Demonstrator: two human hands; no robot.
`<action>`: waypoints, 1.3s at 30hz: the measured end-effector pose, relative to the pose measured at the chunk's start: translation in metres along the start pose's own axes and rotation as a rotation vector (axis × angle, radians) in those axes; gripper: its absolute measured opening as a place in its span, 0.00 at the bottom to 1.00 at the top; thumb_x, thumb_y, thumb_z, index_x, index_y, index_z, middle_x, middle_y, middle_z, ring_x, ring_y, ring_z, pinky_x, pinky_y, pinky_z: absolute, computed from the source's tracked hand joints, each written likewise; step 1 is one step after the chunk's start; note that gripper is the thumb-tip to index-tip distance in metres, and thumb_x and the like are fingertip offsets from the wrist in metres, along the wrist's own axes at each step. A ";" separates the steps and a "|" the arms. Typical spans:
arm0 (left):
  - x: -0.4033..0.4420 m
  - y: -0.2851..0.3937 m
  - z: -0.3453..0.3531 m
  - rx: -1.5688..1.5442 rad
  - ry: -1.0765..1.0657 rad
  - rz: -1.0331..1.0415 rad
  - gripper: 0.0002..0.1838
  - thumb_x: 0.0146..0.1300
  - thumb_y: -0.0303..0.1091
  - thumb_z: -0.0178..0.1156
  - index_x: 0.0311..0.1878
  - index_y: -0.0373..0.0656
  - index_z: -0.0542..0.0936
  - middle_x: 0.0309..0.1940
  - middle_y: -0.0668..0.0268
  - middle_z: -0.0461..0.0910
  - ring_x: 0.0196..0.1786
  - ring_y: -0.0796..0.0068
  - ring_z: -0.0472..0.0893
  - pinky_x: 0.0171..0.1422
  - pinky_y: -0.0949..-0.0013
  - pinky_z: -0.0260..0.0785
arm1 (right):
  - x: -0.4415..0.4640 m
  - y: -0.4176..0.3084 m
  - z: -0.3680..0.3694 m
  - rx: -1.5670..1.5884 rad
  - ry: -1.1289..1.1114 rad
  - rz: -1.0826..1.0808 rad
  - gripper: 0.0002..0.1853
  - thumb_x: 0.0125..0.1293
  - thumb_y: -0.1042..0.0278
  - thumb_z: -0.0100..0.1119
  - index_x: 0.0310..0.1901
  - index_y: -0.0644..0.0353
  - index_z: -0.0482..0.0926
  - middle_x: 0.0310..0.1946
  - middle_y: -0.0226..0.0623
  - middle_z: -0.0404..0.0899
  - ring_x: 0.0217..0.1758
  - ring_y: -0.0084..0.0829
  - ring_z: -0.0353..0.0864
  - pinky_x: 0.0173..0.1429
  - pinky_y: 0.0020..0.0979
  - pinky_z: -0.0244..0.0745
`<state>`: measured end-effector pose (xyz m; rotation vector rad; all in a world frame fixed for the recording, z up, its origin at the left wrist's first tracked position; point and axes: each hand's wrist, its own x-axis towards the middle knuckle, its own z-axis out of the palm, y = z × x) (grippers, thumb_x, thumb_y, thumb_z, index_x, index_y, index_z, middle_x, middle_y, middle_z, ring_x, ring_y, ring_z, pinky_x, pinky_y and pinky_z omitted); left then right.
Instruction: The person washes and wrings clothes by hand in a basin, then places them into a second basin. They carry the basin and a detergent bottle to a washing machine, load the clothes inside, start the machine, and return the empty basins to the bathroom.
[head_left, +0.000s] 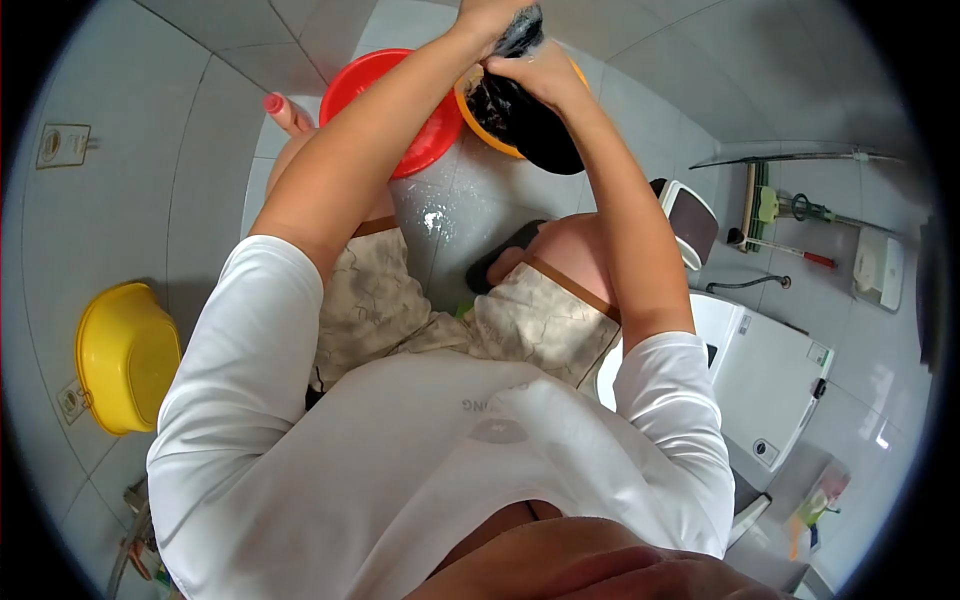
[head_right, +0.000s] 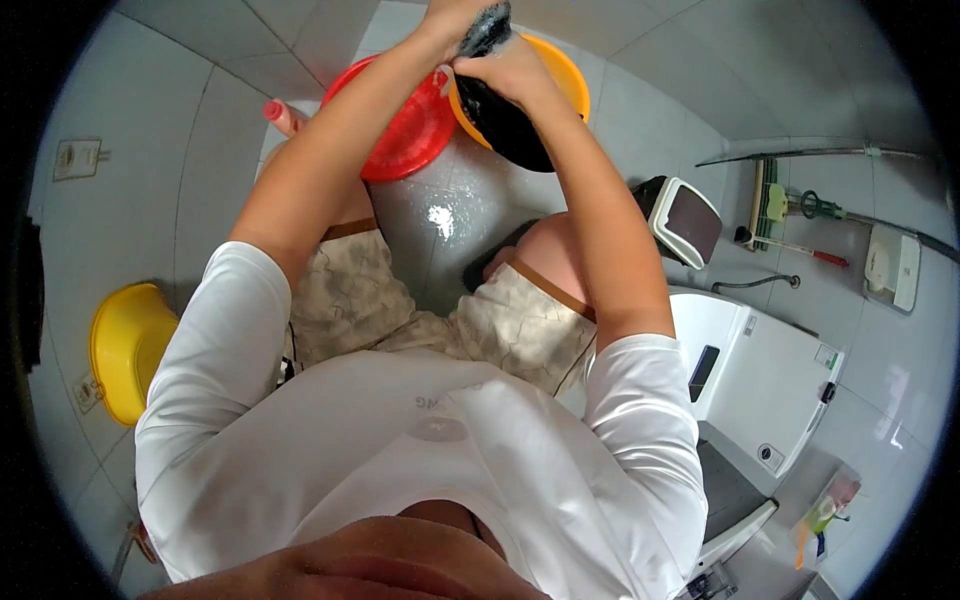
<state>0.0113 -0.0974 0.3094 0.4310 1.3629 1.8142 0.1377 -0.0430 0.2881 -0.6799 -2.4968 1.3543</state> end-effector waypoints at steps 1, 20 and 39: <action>0.004 -0.008 -0.003 0.002 -0.004 -0.005 0.07 0.58 0.30 0.64 0.26 0.40 0.80 0.22 0.65 0.79 0.25 0.73 0.78 0.29 0.67 0.69 | -0.003 0.003 0.003 0.002 0.004 0.005 0.26 0.54 0.53 0.75 0.48 0.64 0.84 0.48 0.40 0.87 0.50 0.36 0.85 0.58 0.36 0.77; 0.075 -0.046 -0.039 -0.099 -0.420 -0.148 0.30 0.61 0.54 0.68 0.60 0.46 0.78 0.57 0.60 0.79 0.61 0.58 0.77 0.63 0.59 0.73 | -0.035 -0.013 0.008 0.046 0.470 -0.013 0.38 0.51 0.58 0.73 0.64 0.61 0.73 0.55 0.51 0.82 0.59 0.45 0.82 0.62 0.41 0.76; -0.012 -0.027 -0.073 1.504 -0.705 1.179 0.26 0.49 0.34 0.71 0.51 0.39 0.74 0.40 0.53 0.84 0.48 0.44 0.83 0.71 0.40 0.66 | -0.054 0.052 -0.010 0.472 -0.604 0.438 0.29 0.56 0.52 0.74 0.56 0.61 0.83 0.49 0.40 0.87 0.60 0.28 0.82 0.65 0.31 0.76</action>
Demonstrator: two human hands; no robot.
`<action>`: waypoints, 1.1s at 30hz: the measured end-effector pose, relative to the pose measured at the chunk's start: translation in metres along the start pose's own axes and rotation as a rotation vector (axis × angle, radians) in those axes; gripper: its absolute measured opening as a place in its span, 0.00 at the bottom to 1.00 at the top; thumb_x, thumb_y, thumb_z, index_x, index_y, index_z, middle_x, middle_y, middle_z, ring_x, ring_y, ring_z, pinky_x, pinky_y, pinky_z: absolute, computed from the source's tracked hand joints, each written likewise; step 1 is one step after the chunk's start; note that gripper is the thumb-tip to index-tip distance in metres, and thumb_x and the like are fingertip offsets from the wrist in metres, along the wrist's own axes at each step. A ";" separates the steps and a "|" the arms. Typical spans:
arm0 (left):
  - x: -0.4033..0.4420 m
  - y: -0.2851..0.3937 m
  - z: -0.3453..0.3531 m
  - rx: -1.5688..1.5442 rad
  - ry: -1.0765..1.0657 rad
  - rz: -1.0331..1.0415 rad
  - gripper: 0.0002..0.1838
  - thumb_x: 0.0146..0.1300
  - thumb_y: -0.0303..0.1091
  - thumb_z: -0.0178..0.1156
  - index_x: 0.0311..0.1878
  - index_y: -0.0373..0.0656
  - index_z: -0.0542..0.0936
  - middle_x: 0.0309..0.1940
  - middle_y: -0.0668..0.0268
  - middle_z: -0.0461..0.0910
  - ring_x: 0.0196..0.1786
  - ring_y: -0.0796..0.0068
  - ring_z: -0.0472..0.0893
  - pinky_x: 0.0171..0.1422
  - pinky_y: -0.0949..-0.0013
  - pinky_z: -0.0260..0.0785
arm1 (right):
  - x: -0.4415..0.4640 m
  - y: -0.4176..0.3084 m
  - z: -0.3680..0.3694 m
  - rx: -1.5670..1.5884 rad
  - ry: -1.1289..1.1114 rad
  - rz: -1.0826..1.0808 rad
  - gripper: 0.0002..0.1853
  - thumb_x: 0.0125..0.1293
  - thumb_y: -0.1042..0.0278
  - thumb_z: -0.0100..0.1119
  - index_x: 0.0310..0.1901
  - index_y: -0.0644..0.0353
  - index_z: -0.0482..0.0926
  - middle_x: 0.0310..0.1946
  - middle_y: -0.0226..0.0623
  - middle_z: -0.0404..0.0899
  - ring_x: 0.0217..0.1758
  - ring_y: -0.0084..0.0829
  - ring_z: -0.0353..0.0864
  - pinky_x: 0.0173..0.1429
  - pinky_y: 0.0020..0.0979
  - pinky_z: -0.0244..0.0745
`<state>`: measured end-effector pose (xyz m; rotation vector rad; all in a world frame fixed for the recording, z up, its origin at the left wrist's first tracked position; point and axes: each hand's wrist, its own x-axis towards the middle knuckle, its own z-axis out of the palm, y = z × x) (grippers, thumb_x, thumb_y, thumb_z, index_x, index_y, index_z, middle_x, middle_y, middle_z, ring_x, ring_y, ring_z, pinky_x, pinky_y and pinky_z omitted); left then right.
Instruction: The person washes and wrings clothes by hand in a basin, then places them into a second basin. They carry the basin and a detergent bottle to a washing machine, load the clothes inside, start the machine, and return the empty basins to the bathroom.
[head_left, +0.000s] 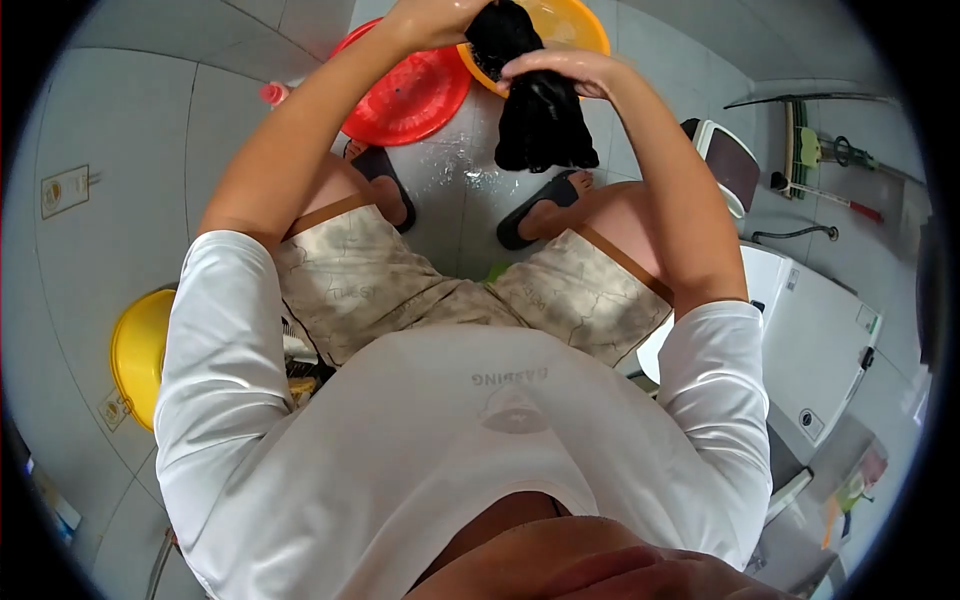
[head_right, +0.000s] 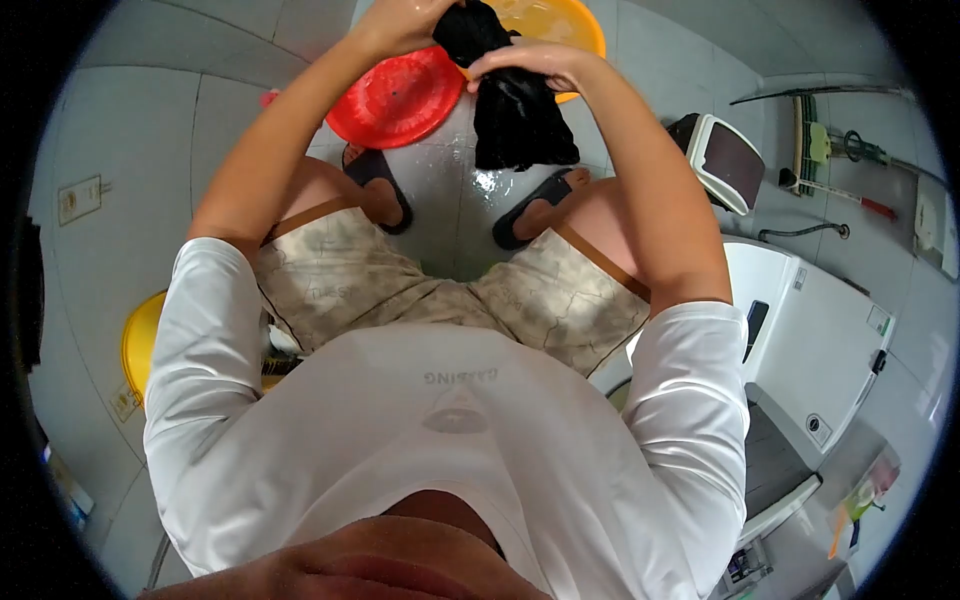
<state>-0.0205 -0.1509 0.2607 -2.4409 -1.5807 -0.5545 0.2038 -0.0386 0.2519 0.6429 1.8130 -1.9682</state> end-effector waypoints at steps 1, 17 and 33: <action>-0.001 -0.003 0.007 -0.018 0.000 -0.081 0.23 0.49 0.34 0.71 0.47 0.40 0.74 0.37 0.53 0.83 0.44 0.43 0.83 0.63 0.40 0.70 | -0.002 0.001 0.011 -0.351 0.257 -0.009 0.40 0.49 0.46 0.78 0.62 0.60 0.80 0.56 0.44 0.83 0.67 0.35 0.76 0.72 0.33 0.68; -0.023 0.080 0.023 -1.680 -0.350 -1.108 0.15 0.60 0.42 0.65 0.40 0.39 0.81 0.31 0.67 0.81 0.26 0.85 0.76 0.21 0.82 0.59 | -0.004 0.001 -0.013 -1.348 0.921 -0.820 0.29 0.44 0.77 0.69 0.54 0.55 0.77 0.43 0.46 0.84 0.46 0.47 0.84 0.50 0.44 0.78; 0.048 0.115 -0.040 -3.028 0.115 -0.681 0.15 0.64 0.38 0.60 0.45 0.38 0.71 0.26 0.67 0.69 0.21 0.79 0.68 0.15 0.76 0.57 | 0.013 -0.049 -0.019 -0.643 1.213 -1.089 0.19 0.56 0.78 0.61 0.50 0.52 0.81 0.41 0.45 0.80 0.45 0.47 0.83 0.48 0.40 0.81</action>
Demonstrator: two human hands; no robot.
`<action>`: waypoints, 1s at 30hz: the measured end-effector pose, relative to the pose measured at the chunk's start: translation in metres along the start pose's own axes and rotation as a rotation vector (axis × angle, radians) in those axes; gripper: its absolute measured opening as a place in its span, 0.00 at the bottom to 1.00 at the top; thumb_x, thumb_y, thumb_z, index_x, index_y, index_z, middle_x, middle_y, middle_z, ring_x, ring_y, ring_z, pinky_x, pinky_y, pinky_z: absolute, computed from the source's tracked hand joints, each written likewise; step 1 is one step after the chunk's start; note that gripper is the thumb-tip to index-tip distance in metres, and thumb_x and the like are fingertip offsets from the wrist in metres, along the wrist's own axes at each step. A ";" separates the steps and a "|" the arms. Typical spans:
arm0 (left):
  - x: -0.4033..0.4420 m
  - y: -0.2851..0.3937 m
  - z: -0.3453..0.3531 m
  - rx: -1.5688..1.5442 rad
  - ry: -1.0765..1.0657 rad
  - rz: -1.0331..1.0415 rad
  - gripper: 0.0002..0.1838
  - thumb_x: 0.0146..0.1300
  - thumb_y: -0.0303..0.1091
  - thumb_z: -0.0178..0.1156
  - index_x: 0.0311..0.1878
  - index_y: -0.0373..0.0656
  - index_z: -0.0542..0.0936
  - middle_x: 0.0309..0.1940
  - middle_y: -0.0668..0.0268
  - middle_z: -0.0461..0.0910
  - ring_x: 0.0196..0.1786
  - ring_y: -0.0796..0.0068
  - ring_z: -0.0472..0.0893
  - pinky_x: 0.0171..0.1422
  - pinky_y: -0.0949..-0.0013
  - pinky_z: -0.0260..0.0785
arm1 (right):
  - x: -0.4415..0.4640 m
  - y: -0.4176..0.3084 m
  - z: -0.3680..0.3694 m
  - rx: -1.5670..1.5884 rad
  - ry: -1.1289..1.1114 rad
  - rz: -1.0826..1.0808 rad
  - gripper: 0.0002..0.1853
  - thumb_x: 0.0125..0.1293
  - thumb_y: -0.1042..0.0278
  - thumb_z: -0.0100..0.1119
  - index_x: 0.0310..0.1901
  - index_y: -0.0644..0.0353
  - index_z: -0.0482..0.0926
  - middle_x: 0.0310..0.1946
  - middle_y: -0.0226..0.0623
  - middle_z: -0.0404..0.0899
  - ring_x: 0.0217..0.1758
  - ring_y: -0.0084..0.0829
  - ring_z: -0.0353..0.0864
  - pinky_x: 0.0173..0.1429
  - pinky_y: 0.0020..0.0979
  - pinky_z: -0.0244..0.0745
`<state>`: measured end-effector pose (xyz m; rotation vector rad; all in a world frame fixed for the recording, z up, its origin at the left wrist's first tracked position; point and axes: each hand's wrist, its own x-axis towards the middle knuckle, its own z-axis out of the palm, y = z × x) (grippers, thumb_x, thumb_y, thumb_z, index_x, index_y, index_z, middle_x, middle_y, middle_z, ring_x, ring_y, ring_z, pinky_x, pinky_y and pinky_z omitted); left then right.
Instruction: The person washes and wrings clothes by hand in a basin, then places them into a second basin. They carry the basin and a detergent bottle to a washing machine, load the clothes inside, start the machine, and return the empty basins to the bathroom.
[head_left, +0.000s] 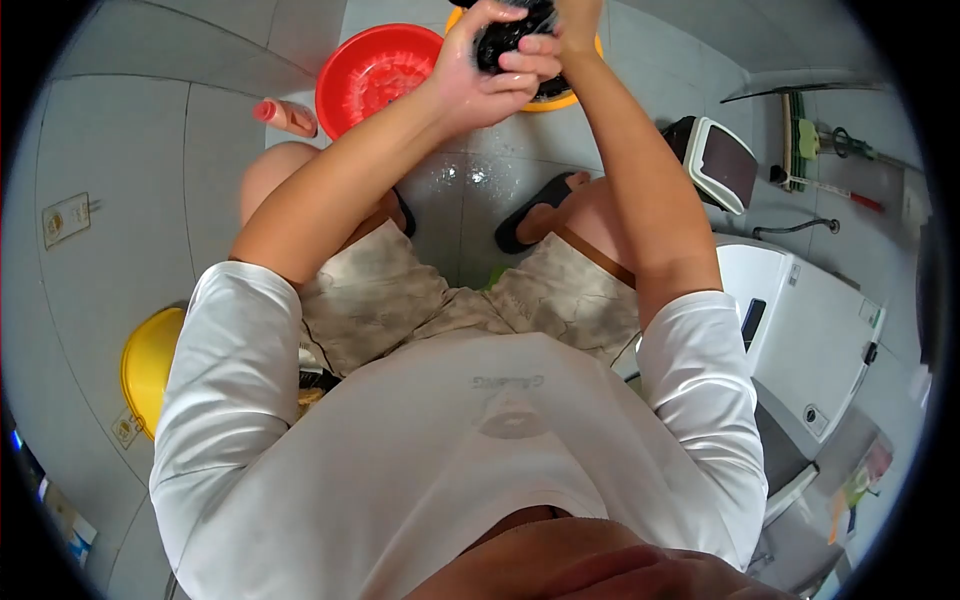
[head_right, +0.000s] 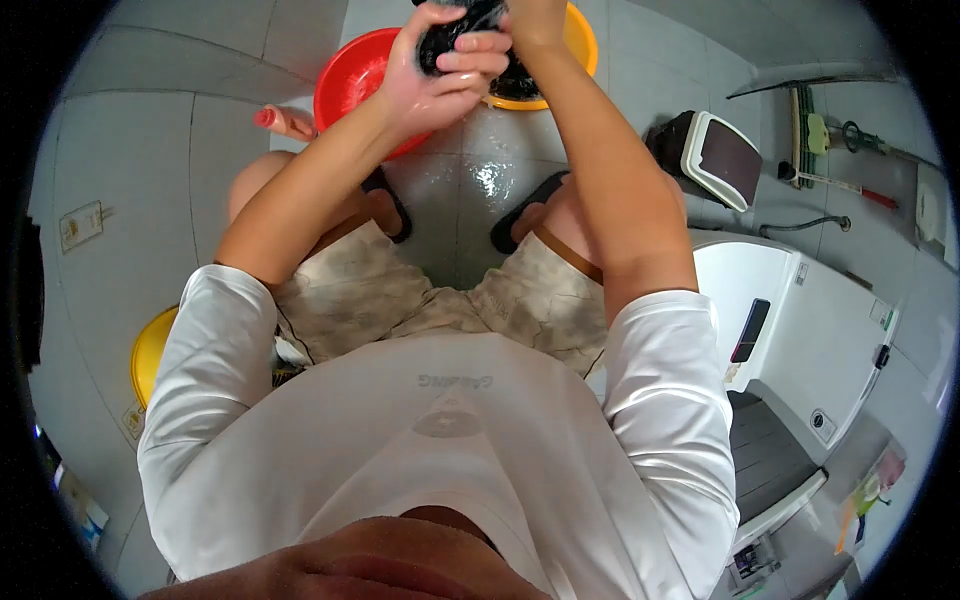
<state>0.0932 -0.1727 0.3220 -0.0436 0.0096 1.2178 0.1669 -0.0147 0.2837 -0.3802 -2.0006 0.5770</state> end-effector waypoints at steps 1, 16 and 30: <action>0.004 -0.002 0.008 -0.108 -0.020 -0.003 0.13 0.61 0.39 0.63 0.38 0.40 0.71 0.24 0.64 0.71 0.20 0.72 0.71 0.16 0.69 0.62 | 0.003 0.002 0.007 0.065 0.058 0.001 0.16 0.57 0.77 0.61 0.49 0.54 0.80 0.39 0.44 0.80 0.43 0.43 0.84 0.46 0.38 0.80; 0.069 0.035 0.015 -0.512 -0.493 0.217 0.12 0.65 0.37 0.62 0.37 0.38 0.75 0.33 0.65 0.75 0.29 0.75 0.73 0.17 0.77 0.54 | 0.006 -0.011 0.039 0.196 0.167 0.092 0.15 0.56 0.77 0.61 0.47 0.54 0.79 0.36 0.43 0.79 0.40 0.43 0.83 0.45 0.38 0.80; 0.080 0.039 0.005 -0.175 -0.215 0.170 0.31 0.66 0.65 0.58 0.33 0.40 0.71 0.24 0.69 0.69 0.17 0.79 0.62 0.19 0.78 0.58 | -0.019 0.026 0.068 0.322 0.337 -0.087 0.15 0.55 0.77 0.61 0.45 0.54 0.79 0.34 0.42 0.78 0.37 0.42 0.82 0.44 0.37 0.79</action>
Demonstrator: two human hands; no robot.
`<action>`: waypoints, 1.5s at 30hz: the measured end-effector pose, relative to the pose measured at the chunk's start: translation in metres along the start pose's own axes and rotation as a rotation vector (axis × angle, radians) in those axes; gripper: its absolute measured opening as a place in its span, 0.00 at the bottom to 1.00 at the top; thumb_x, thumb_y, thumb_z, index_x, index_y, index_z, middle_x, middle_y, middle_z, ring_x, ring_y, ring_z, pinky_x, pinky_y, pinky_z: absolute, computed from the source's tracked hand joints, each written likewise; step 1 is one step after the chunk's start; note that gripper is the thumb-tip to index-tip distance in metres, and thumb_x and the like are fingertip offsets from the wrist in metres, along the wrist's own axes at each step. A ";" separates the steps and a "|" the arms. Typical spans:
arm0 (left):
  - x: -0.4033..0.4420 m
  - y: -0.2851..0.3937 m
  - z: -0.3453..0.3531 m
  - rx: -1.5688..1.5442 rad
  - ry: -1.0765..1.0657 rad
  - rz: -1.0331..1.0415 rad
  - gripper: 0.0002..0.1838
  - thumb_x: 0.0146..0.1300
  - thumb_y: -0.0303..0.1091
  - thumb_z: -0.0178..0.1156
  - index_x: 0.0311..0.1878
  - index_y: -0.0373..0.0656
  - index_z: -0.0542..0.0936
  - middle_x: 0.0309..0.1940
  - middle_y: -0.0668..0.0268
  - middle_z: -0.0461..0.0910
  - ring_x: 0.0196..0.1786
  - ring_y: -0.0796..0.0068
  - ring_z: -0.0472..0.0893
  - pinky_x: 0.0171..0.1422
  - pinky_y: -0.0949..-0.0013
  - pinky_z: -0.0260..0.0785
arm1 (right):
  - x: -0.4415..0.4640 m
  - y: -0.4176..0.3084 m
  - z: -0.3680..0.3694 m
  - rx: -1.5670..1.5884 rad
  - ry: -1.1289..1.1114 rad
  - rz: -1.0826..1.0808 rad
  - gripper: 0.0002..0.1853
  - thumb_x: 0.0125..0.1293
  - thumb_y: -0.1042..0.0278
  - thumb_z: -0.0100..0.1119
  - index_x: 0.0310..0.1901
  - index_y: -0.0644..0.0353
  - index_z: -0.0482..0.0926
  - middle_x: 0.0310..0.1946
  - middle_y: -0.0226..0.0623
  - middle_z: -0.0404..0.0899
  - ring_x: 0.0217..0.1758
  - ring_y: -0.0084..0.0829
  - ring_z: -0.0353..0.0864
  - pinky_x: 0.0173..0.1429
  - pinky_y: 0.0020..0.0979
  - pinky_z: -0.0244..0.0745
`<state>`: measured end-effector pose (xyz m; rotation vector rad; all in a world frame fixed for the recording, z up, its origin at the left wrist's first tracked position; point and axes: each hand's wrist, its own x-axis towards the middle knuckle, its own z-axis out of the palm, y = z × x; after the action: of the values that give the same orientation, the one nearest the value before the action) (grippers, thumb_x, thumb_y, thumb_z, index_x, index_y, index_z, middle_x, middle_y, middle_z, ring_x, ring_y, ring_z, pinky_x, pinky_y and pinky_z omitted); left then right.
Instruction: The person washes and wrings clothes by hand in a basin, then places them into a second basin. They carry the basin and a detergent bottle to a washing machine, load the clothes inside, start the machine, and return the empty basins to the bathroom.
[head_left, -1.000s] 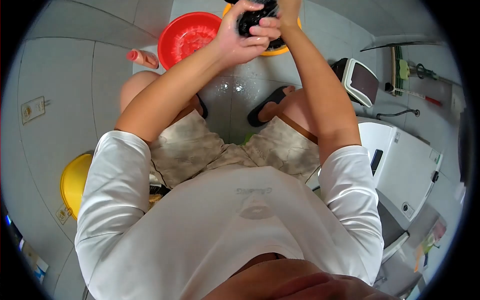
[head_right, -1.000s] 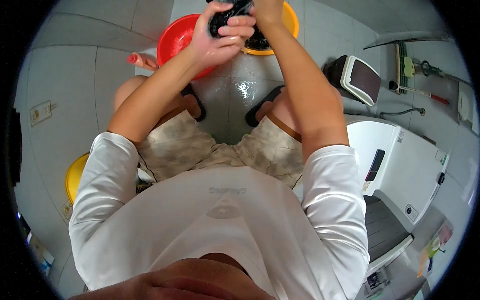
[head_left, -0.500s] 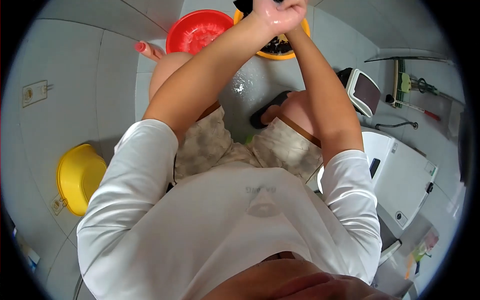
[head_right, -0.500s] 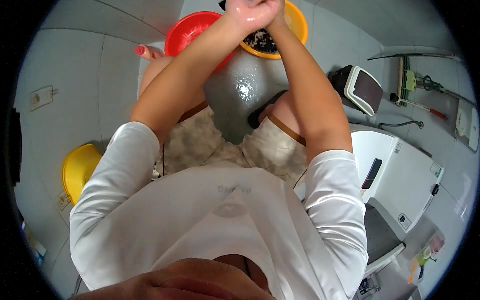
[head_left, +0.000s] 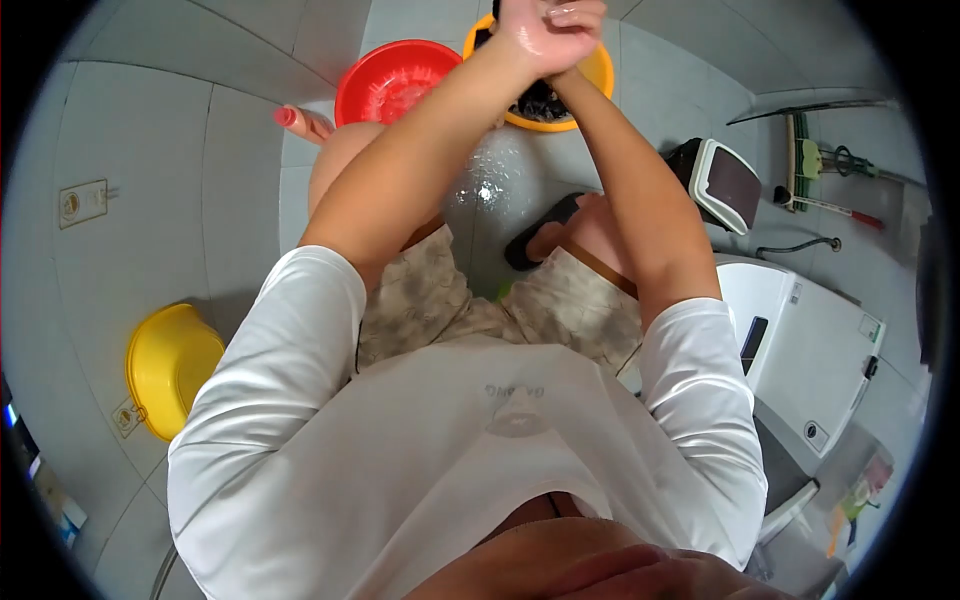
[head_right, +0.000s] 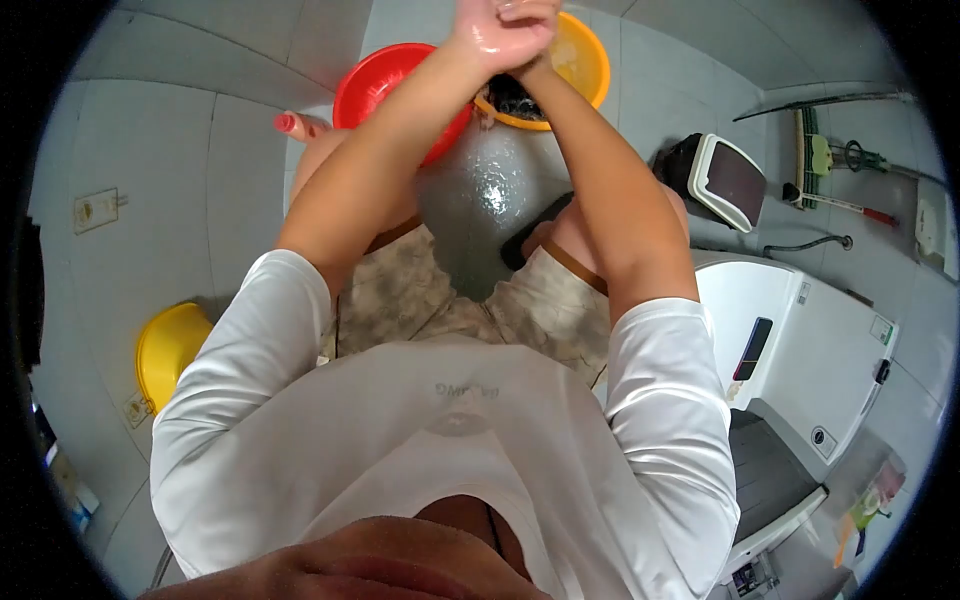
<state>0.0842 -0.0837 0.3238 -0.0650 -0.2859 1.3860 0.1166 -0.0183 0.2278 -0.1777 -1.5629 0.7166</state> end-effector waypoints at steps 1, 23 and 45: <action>-0.004 0.005 0.009 0.085 0.048 0.024 0.35 0.66 0.71 0.55 0.36 0.40 0.74 0.23 0.69 0.70 0.16 0.78 0.62 0.18 0.77 0.56 | -0.009 0.010 0.001 0.040 0.054 -0.111 0.15 0.55 0.77 0.61 0.45 0.54 0.79 0.33 0.42 0.78 0.37 0.42 0.82 0.44 0.37 0.79; -0.116 0.077 -0.074 3.288 0.164 -0.125 0.32 0.45 0.45 0.77 0.52 0.42 0.77 0.48 0.56 0.83 0.54 0.48 0.83 0.55 0.52 0.80 | -0.070 -0.010 -0.077 -0.443 -1.392 0.847 0.51 0.42 0.47 0.81 0.69 0.61 0.72 0.50 0.46 0.86 0.56 0.38 0.83 0.63 0.35 0.75; -0.087 0.001 -0.033 0.584 0.084 -0.068 0.15 0.60 0.42 0.61 0.47 0.45 0.75 0.39 0.65 0.79 0.45 0.65 0.81 0.63 0.57 0.73 | 0.063 -0.061 -0.048 -0.522 -0.495 -0.200 0.14 0.57 0.77 0.56 0.44 0.50 0.82 0.35 0.41 0.81 0.39 0.48 0.83 0.40 0.45 0.79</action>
<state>0.0778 -0.1642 0.2780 0.3655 0.1908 1.3486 0.1708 -0.0181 0.3118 -0.2355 -2.1898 0.1826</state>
